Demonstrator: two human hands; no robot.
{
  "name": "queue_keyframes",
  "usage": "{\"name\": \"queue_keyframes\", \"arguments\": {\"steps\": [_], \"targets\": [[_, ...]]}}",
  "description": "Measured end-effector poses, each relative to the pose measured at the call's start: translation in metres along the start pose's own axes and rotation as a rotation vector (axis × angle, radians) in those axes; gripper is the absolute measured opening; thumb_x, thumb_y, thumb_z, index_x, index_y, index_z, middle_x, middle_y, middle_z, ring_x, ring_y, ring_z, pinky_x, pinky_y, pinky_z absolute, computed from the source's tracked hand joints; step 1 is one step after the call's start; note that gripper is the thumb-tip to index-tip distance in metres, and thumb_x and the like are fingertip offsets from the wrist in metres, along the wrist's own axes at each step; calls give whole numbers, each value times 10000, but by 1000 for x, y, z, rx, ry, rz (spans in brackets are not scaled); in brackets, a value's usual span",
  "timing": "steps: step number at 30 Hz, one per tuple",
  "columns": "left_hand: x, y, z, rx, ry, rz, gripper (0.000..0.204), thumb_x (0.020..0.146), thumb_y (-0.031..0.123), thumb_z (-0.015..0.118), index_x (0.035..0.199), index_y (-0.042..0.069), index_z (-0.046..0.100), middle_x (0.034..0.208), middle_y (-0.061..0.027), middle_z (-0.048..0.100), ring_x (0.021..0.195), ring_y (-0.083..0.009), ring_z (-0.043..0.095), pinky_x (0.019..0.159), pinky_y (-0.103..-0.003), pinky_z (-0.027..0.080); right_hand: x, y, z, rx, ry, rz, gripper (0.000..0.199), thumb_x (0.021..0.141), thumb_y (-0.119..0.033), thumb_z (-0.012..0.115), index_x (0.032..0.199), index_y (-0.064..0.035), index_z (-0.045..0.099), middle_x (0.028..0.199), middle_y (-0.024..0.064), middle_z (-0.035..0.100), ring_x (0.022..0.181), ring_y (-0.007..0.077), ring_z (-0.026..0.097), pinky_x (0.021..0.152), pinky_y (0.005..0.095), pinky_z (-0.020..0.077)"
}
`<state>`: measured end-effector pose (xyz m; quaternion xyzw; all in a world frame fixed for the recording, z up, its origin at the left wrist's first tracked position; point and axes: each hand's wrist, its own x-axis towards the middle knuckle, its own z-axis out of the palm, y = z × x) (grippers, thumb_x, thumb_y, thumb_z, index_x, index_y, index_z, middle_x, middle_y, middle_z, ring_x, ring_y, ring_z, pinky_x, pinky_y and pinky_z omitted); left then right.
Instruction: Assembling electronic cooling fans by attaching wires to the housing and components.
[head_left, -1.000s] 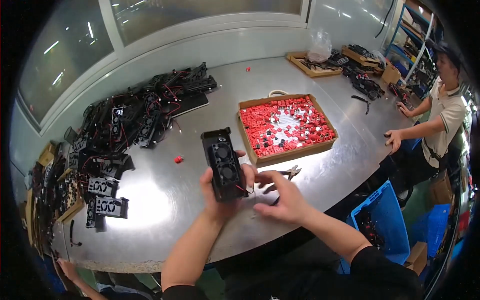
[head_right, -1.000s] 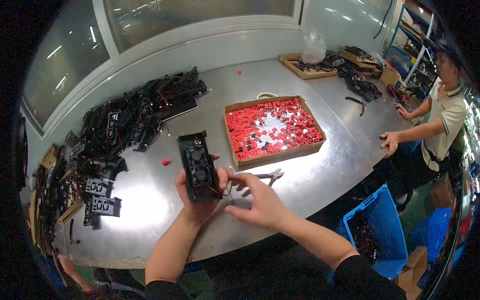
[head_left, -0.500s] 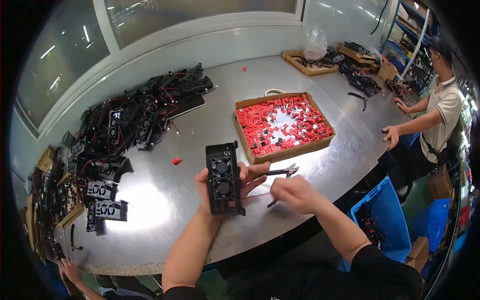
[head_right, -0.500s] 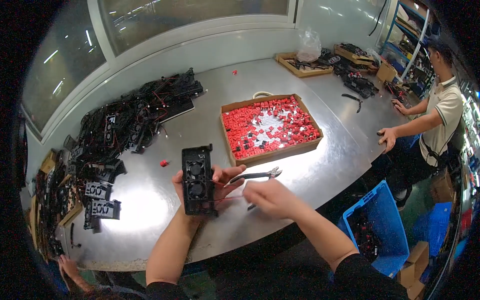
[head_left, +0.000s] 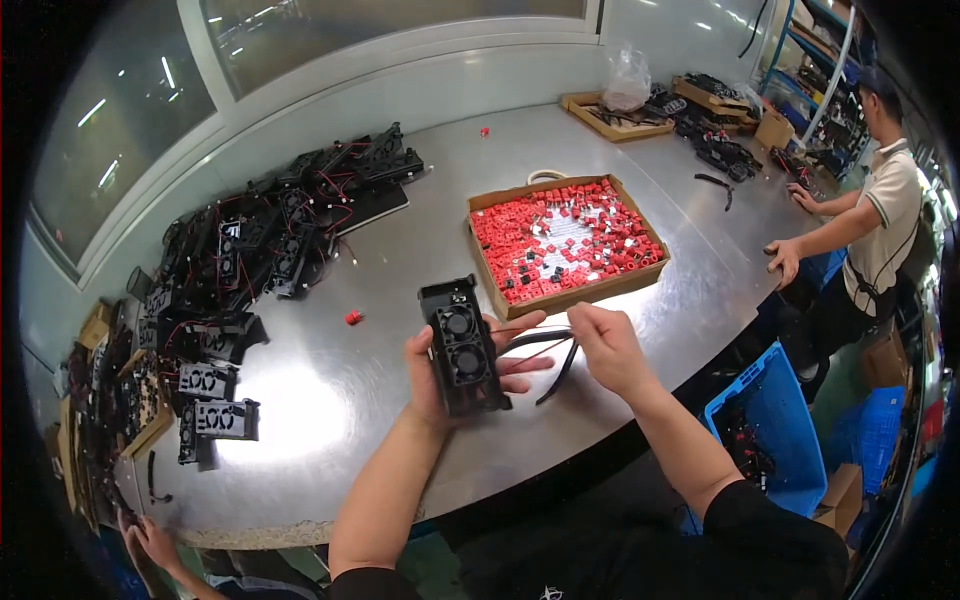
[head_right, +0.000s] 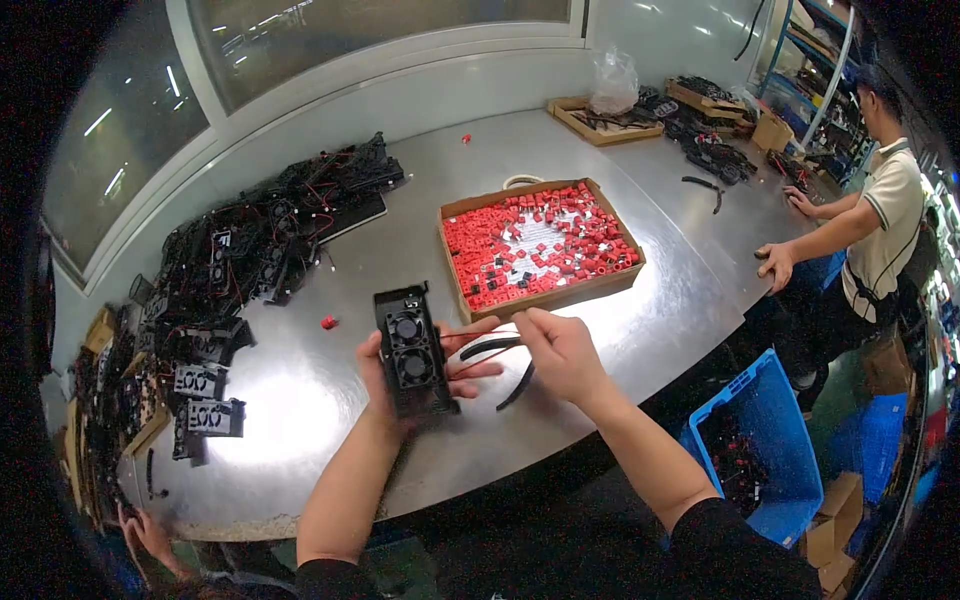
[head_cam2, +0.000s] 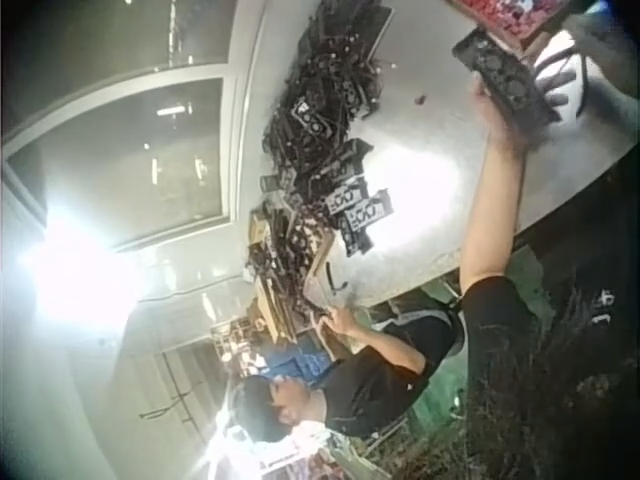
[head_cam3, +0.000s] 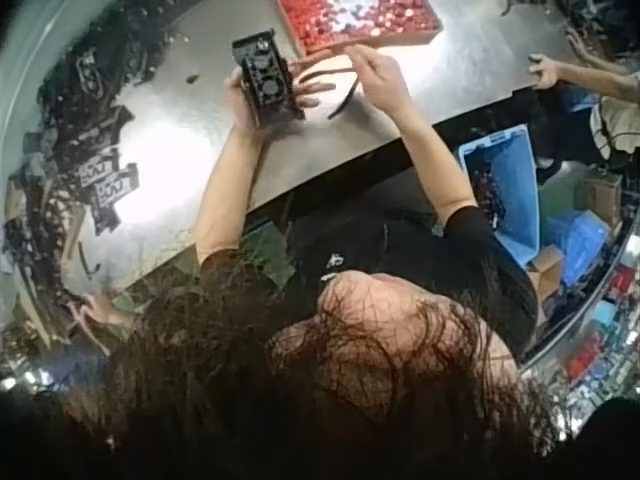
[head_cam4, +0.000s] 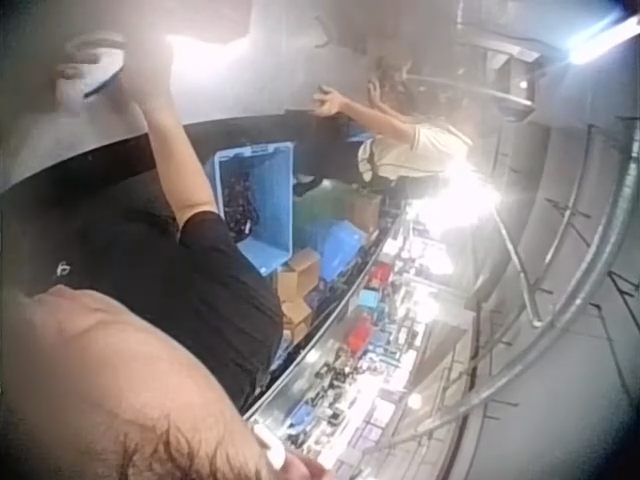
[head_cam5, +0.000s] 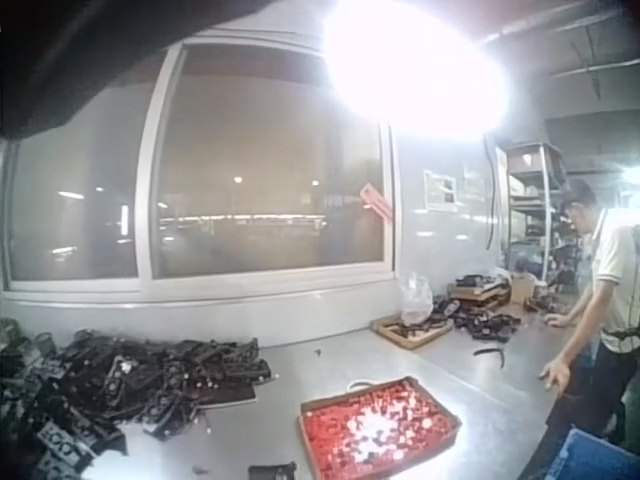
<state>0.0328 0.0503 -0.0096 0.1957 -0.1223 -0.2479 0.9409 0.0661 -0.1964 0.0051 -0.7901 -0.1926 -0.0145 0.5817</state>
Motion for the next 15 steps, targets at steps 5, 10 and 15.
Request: {"name": "queue_keyframes", "arguments": {"steps": [5,10,15], "targets": [[-5,4,-11,88,107,-7,803,885,717,575,1339,54,555,1559,-385,465,731,-321,769,697,-395,645,2,-16,-4,-63,123,-198,379,1074,-102,640,739,18,507,599,16,434,598,76,365,532,310,309],[1,-3,-11,211,-85,-410,945,875,678,628,1588,93,422,1496,-504,439,617,-234,725,589,-269,570,27,-26,-14,-179,122,-388,331,1026,-75,695,734,13,569,593,65,515,554,101,468,519,319,377],[-2,-7,-12,42,-320,-415,1256,799,649,815,1716,97,159,1436,-460,534,584,-237,676,506,-294,522,43,-35,-10,-200,-44,-309,317,1004,-237,738,766,-37,677,650,129,632,561,190,630,548,367,477]]}}
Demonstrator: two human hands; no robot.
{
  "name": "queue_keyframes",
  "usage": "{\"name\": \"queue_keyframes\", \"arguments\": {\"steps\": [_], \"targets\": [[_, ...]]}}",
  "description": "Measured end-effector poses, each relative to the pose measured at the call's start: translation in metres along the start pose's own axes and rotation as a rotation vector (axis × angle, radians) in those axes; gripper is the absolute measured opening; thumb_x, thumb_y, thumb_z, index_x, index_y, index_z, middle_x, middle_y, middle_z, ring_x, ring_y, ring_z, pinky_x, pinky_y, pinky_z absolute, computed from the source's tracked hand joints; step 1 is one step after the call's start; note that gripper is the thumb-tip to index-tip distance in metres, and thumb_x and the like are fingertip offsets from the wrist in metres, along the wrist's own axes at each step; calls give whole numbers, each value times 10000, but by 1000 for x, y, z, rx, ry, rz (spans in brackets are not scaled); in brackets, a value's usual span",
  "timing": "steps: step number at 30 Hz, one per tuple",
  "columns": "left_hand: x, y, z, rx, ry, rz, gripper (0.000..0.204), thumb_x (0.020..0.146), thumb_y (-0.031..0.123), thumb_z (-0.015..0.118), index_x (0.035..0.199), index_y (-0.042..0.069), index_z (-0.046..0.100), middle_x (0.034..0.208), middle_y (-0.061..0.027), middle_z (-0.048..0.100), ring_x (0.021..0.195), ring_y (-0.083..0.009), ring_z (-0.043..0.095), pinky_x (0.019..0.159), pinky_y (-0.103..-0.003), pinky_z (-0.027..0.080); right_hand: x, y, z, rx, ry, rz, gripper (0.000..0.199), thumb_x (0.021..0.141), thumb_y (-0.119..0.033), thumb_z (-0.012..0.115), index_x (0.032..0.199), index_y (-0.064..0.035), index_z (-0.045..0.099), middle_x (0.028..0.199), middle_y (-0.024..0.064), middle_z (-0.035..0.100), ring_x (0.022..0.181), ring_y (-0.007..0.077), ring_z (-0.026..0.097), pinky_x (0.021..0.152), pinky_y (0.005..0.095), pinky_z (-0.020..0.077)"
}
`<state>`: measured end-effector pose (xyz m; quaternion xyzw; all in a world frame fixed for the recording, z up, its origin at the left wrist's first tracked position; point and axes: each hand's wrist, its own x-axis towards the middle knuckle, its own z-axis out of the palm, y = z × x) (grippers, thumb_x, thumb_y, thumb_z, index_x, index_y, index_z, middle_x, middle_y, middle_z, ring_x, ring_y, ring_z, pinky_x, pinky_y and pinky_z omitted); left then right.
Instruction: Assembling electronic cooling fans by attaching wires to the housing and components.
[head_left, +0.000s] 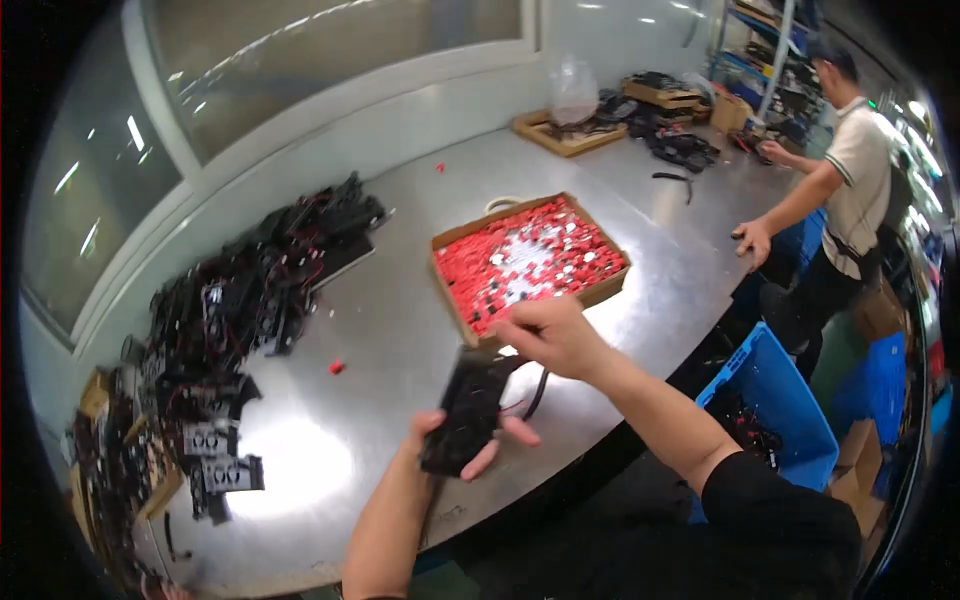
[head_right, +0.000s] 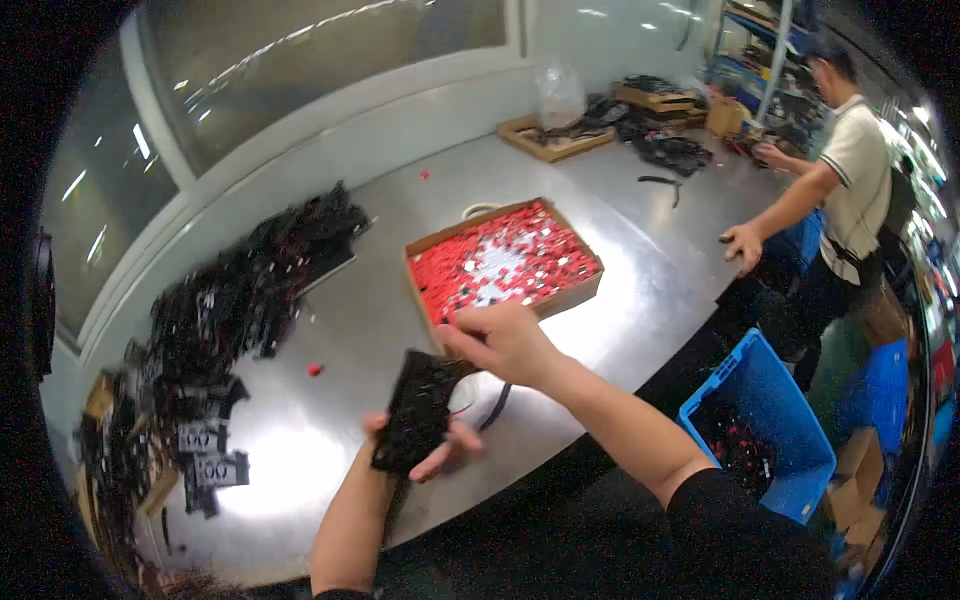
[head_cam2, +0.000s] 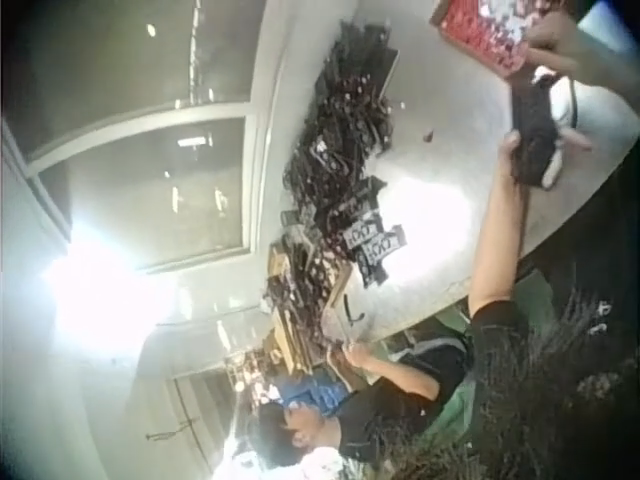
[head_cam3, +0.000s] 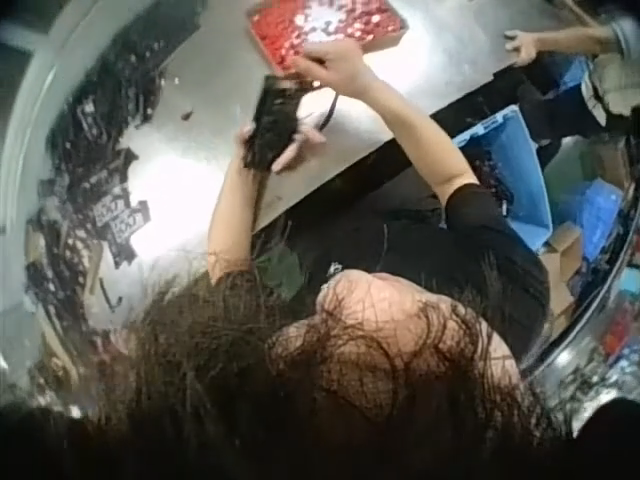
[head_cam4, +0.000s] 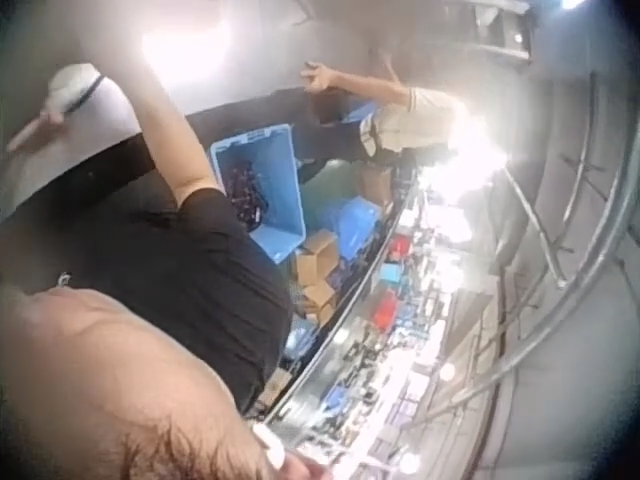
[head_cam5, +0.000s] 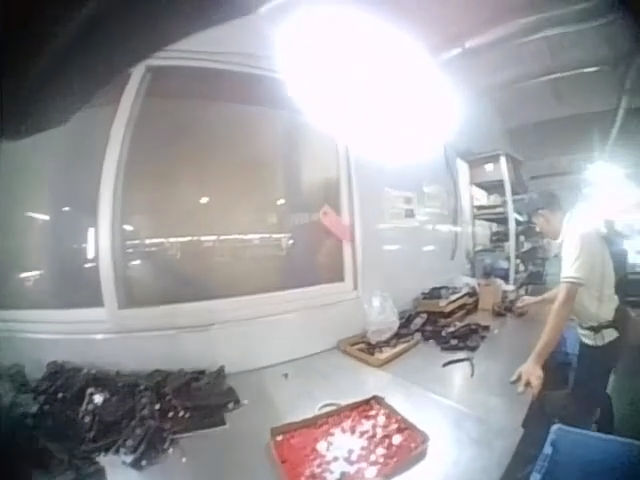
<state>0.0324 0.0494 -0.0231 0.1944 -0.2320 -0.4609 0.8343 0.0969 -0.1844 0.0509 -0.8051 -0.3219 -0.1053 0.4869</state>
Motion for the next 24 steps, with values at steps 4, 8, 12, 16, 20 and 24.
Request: {"name": "queue_keyframes", "arguments": {"steps": [4,8,12,16,20,24], "targets": [[-22,1,-25,-39,-123,190,1369,776,666,875,1707,25,103,1496,-402,520,633,-310,678,479,-312,505,3,42,35,155,-32,65,374,1037,-337,684,822,-32,696,697,124,662,632,183,655,623,374,504],[-25,-7,-21,-77,-72,163,1159,899,651,737,1730,179,81,1685,-381,277,728,-295,667,580,-375,478,11,52,49,216,-97,107,423,1042,-392,668,838,-24,708,719,107,680,640,186,655,629,386,506],[1,-4,-12,-292,7,123,865,970,549,686,1649,110,379,1562,-330,516,791,-303,678,743,-421,514,20,70,39,266,-157,126,454,1033,-390,678,808,3,698,688,115,675,633,177,661,598,370,502],[14,16,-8,-161,71,51,848,973,544,685,1639,108,393,1549,-326,526,809,-305,679,756,-423,515,27,60,65,273,-239,-51,479,1045,-387,654,799,24,659,673,189,605,629,295,622,631,441,478],[30,29,-12,-49,139,-17,830,976,538,684,1628,105,406,1536,-323,535,828,-307,680,769,-425,516,12,69,88,142,-140,-181,322,964,-284,708,799,-21,621,721,195,616,693,397,644,633,471,461],[54,38,-18,54,182,-109,813,980,532,683,1617,102,419,1524,-319,545,846,-309,681,782,-427,517,-1,80,98,180,-256,-130,235,808,-260,740,840,-51,637,773,199,668,784,448,694,667,493,516]]}}
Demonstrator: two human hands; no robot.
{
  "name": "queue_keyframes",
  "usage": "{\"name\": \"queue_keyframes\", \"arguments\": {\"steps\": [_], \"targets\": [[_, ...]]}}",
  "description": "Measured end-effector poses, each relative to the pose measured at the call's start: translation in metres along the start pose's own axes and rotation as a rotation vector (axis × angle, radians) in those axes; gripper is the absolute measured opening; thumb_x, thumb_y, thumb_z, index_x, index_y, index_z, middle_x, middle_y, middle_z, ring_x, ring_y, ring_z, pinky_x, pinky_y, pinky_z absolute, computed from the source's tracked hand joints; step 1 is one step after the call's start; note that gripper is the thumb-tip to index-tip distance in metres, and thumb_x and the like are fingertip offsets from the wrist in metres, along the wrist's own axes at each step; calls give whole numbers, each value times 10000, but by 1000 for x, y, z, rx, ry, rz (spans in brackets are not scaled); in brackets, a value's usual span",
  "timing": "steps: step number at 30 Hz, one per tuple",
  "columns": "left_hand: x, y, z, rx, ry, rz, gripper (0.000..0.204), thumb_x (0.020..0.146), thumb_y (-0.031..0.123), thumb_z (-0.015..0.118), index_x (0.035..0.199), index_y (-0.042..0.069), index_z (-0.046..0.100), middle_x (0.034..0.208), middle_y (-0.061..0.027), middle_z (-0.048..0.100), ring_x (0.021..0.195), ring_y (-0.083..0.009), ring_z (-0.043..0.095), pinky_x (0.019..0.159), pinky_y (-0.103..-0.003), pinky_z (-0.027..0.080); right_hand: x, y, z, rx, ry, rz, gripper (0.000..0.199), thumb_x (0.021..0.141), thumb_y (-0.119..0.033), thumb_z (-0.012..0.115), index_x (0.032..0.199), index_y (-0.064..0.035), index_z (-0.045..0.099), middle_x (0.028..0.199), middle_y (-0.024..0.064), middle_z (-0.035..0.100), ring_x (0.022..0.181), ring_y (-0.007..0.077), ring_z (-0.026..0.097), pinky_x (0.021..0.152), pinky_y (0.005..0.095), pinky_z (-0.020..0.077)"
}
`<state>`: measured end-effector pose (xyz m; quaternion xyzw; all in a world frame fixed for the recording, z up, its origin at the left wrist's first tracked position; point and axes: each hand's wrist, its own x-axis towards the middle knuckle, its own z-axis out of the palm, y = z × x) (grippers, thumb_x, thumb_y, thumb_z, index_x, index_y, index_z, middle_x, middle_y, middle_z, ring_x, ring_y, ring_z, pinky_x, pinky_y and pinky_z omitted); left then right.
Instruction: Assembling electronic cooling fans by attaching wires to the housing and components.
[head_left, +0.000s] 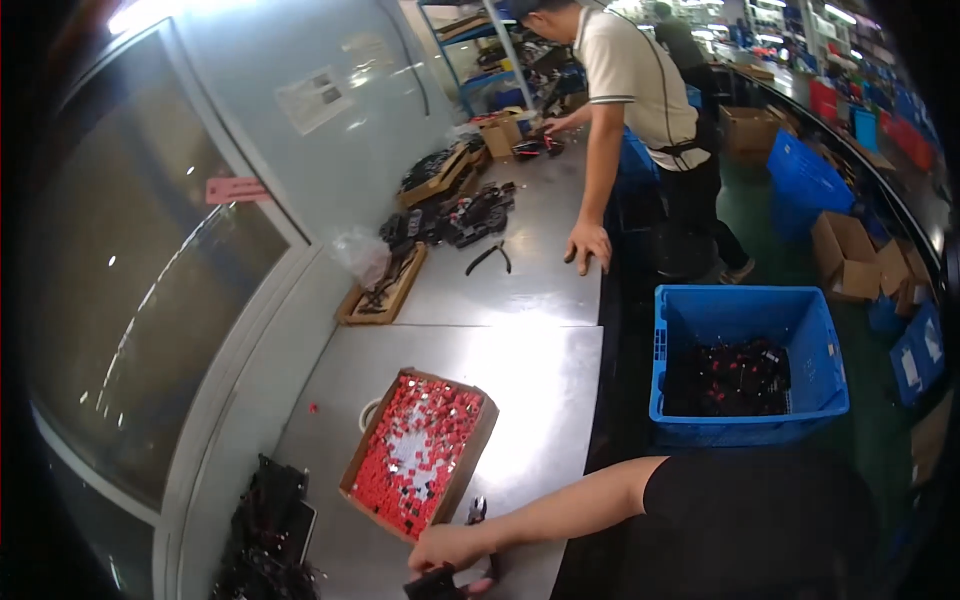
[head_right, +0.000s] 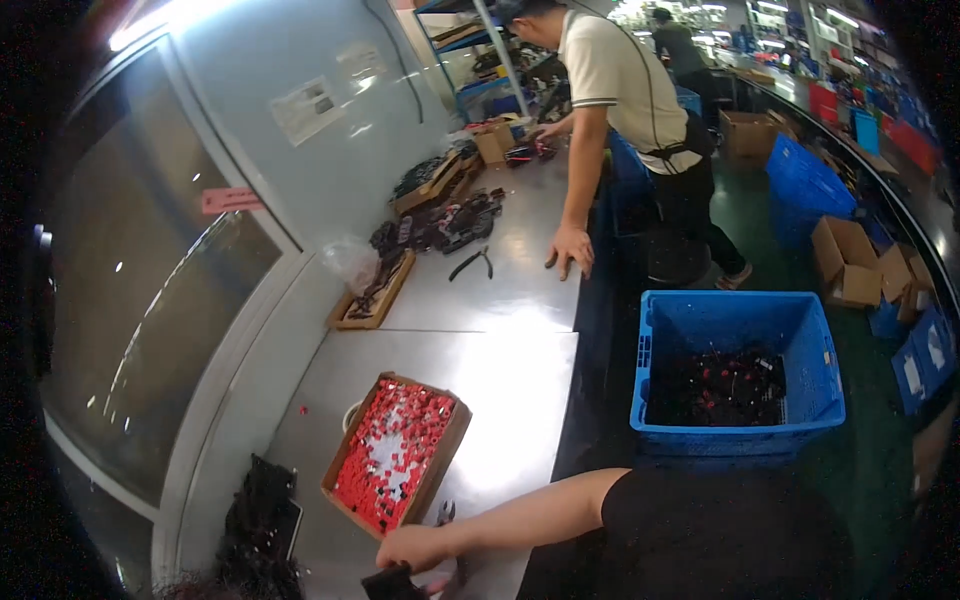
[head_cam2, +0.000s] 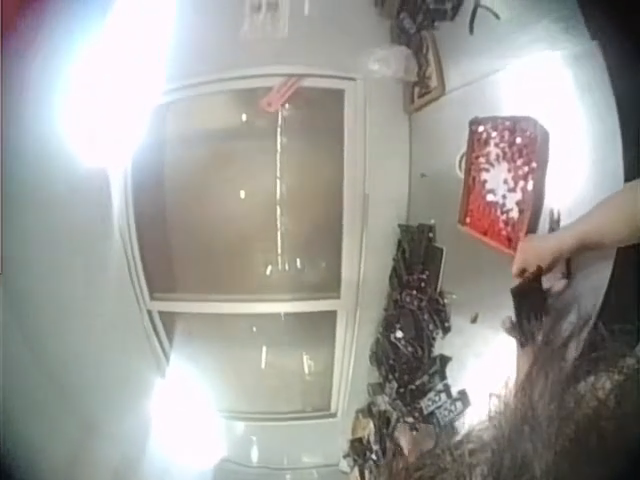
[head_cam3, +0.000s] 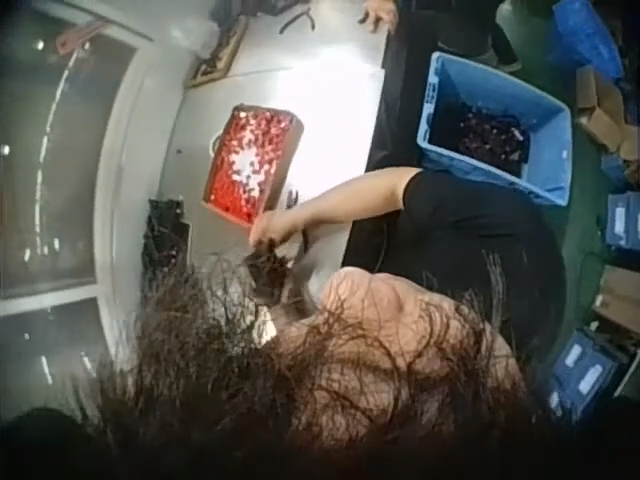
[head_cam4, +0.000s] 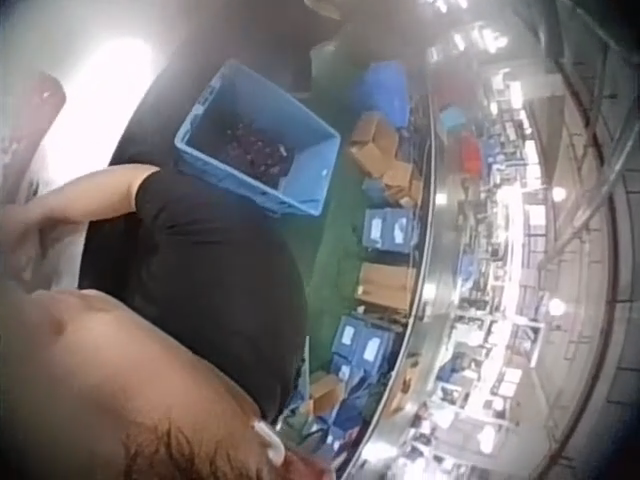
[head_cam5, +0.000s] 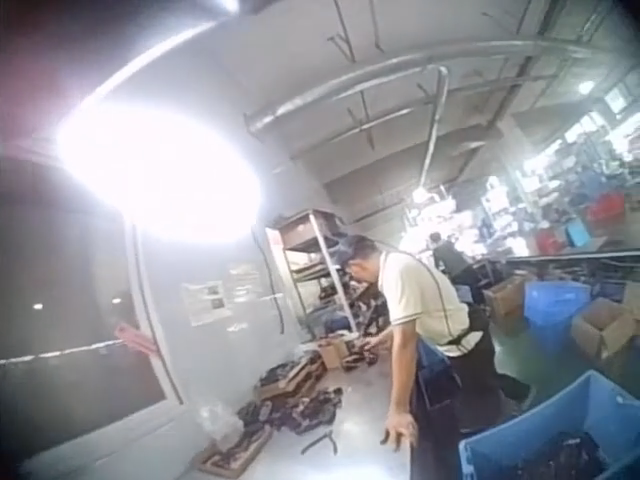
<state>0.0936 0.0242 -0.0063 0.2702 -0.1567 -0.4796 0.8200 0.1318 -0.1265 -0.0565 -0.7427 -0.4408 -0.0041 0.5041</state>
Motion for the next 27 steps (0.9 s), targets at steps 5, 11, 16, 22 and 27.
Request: {"name": "queue_keyframes", "arguments": {"steps": [5,11,16,22,27], "targets": [[30,46,8,217,48,-97,792,984,525,682,1604,99,436,1508,-314,557,869,-311,682,798,-429,518,-4,-13,-10,-191,-236,-34,296,983,-341,705,1100,-69,709,1065,192,714,1002,404,693,838,500,550],[48,60,10,404,106,-156,766,989,516,680,1588,95,455,1489,-308,571,897,-314,684,818,-432,519,6,-26,3,500,241,12,456,1105,-392,581,1299,19,613,1288,218,673,1173,349,677,945,460,547],[53,51,2,501,148,-162,745,993,509,679,1575,92,472,1473,-303,583,920,-316,686,834,-434,520,5,-10,37,622,31,-319,760,1008,-413,768,1562,-19,428,1551,230,508,1281,295,618,1007,430,543],[87,39,-1,636,127,-144,721,998,500,677,1559,88,492,1454,-298,597,948,-319,687,854,-437,521,17,12,37,387,-241,-39,1090,865,-652,808,1638,-30,356,1496,241,597,1309,352,608,1044,471,514],[123,36,8,774,91,-132,700,1002,493,676,1546,85,508,1438,-293,609,971,-321,689,871,-439,523,13,25,26,151,93,-32,1099,875,-825,663,1592,-23,438,1598,279,471,1366,423,554,1105,539,471]]}}
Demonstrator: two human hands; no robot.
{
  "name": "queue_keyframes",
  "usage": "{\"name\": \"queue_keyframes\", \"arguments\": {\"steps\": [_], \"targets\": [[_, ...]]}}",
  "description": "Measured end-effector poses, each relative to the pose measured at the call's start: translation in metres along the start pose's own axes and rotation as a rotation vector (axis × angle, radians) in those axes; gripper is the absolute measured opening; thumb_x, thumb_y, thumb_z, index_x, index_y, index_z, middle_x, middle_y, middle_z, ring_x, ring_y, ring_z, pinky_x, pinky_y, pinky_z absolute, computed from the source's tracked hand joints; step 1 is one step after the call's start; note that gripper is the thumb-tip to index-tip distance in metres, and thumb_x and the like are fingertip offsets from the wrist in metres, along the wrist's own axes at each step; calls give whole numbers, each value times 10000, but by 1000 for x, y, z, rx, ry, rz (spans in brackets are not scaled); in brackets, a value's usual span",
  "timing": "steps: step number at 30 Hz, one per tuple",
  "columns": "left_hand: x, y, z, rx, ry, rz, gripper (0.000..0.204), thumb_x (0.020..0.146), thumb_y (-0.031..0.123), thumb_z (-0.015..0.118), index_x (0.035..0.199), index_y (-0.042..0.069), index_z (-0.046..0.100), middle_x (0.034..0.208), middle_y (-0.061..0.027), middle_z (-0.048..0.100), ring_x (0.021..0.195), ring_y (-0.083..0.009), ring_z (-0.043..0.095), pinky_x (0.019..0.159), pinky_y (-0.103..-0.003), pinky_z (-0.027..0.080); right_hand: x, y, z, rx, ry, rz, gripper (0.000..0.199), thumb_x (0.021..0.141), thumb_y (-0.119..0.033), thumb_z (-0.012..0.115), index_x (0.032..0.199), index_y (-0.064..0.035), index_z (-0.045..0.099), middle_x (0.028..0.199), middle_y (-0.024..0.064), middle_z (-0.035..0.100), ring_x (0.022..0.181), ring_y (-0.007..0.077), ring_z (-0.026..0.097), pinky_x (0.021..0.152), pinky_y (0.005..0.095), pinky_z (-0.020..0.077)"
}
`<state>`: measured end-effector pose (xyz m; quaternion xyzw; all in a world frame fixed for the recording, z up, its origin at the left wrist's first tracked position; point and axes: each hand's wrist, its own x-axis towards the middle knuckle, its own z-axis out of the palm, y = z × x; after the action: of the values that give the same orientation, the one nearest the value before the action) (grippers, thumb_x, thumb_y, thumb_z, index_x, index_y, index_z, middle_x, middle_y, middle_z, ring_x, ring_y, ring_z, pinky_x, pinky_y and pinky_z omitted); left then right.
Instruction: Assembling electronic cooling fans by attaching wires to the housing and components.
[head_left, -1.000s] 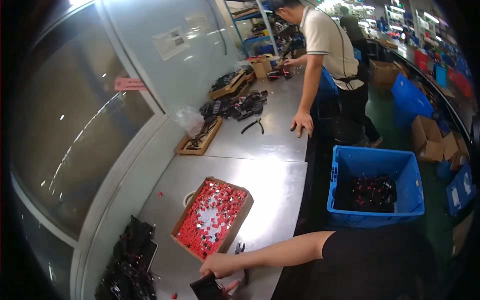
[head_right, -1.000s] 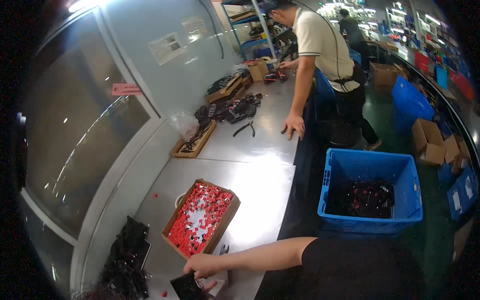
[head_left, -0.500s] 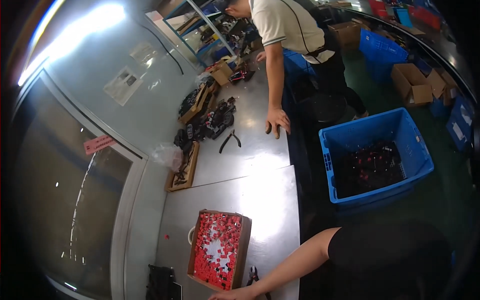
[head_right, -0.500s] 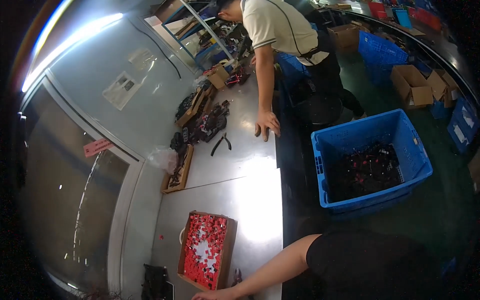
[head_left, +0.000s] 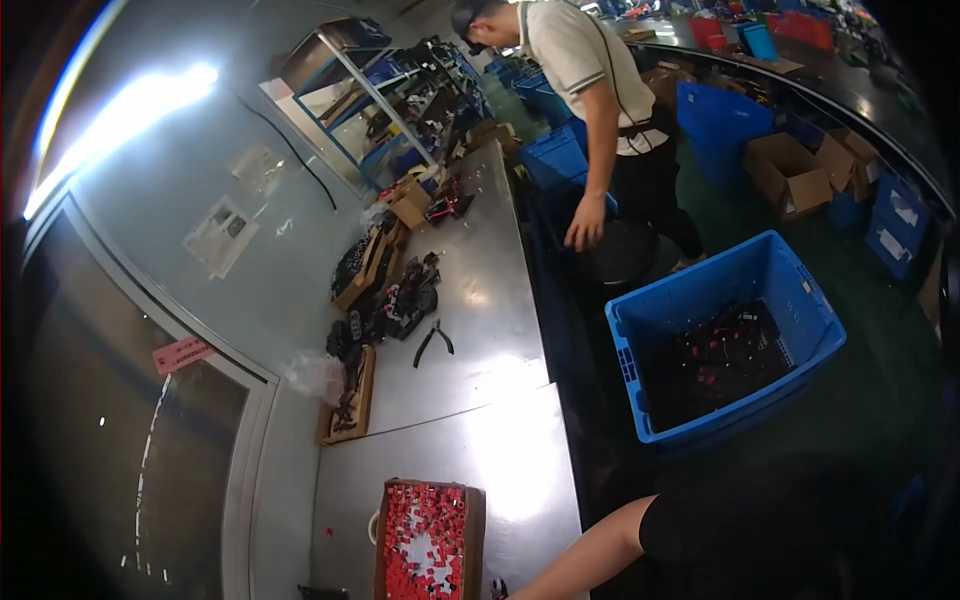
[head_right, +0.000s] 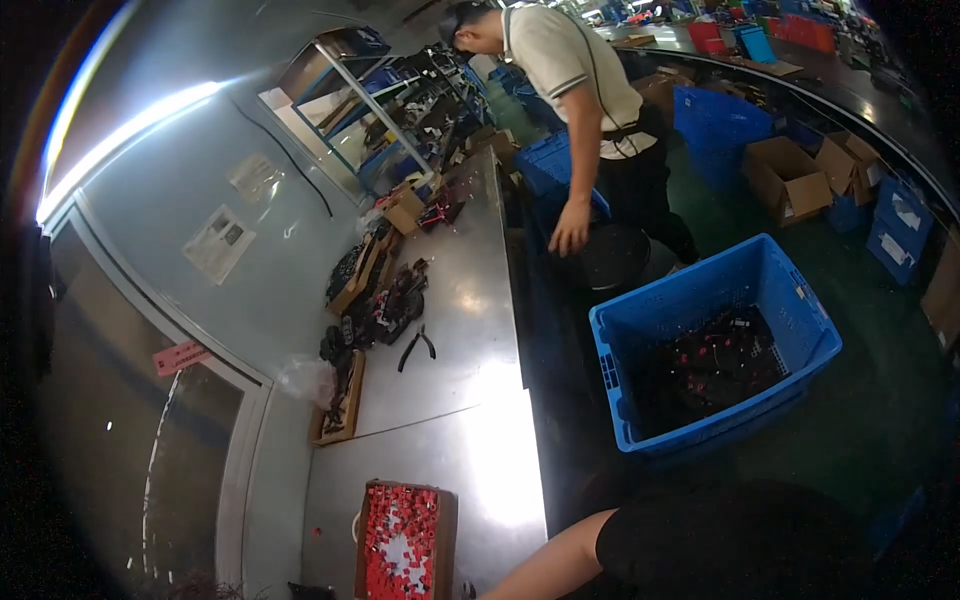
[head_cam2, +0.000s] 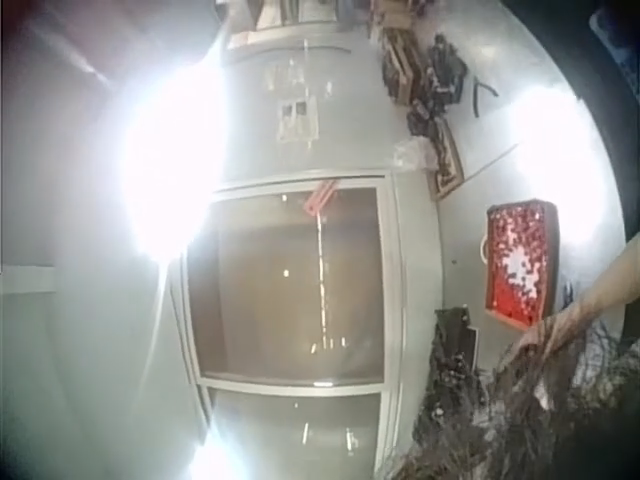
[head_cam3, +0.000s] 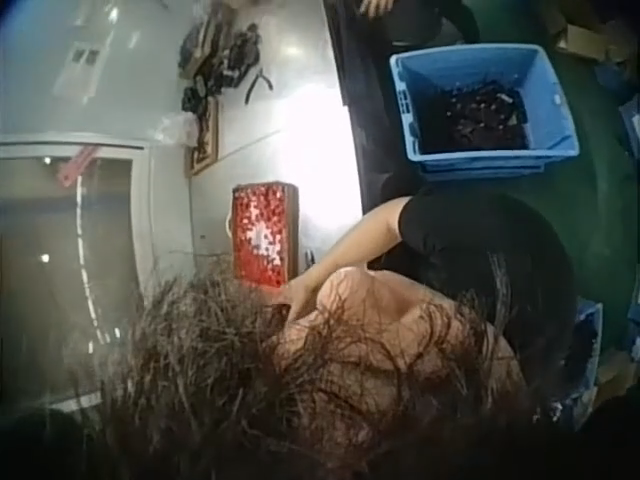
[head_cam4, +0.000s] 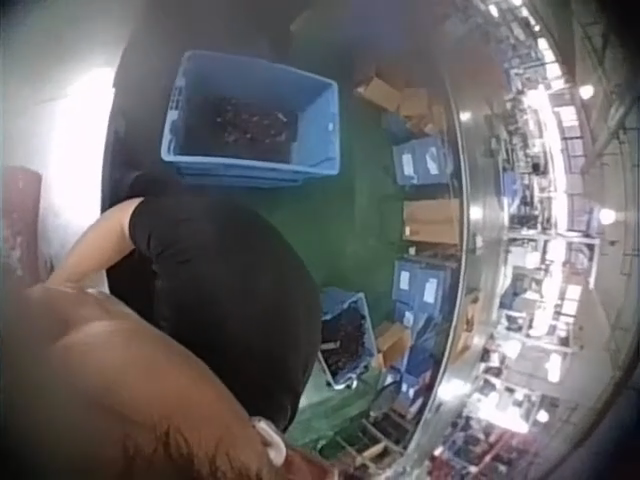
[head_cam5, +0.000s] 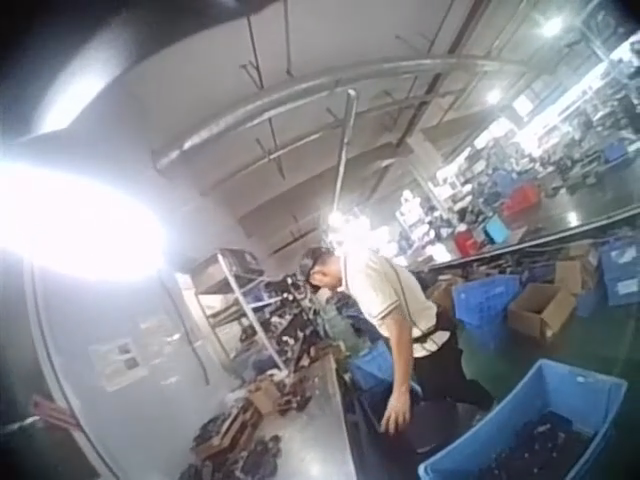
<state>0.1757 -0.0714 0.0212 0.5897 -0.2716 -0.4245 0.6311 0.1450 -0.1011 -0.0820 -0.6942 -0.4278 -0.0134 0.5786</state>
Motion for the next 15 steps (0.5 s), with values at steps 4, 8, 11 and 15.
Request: {"name": "queue_keyframes", "arguments": {"steps": [4,8,11,15], "targets": [[8,2,1,97,21,37,684,1006,487,675,1535,82,521,1426,-289,619,989,-323,690,884,-441,523,-11,-66,-60,483,-204,-58,1035,902,-789,655,1541,3,466,1538,291,485,1330,440,558,1096,545,476],[42,0,10,175,19,101,669,1009,481,674,1525,79,535,1413,-285,628,1008,-325,691,897,-443,524,-26,-57,-93,263,-140,-71,1023,903,-769,664,1533,12,464,1510,290,499,1315,442,563,1090,544,480],[48,-15,19,207,52,124,657,1012,477,674,1517,77,545,1403,-282,636,1021,-326,692,907,-445,525,-41,-49,-95,141,-110,-73,1015,904,-755,671,1527,18,462,1490,289,509,1303,443,568,1085,543,483],[32,-14,8,286,133,148,642,1015,471,673,1506,75,558,1391,-278,645,1040,-328,693,920,-446,526,-26,-38,-87,-7,-83,-126,1003,905,-736,680,1519,27,459,1462,287,523,1288,445,573,1079,543,486]]}}
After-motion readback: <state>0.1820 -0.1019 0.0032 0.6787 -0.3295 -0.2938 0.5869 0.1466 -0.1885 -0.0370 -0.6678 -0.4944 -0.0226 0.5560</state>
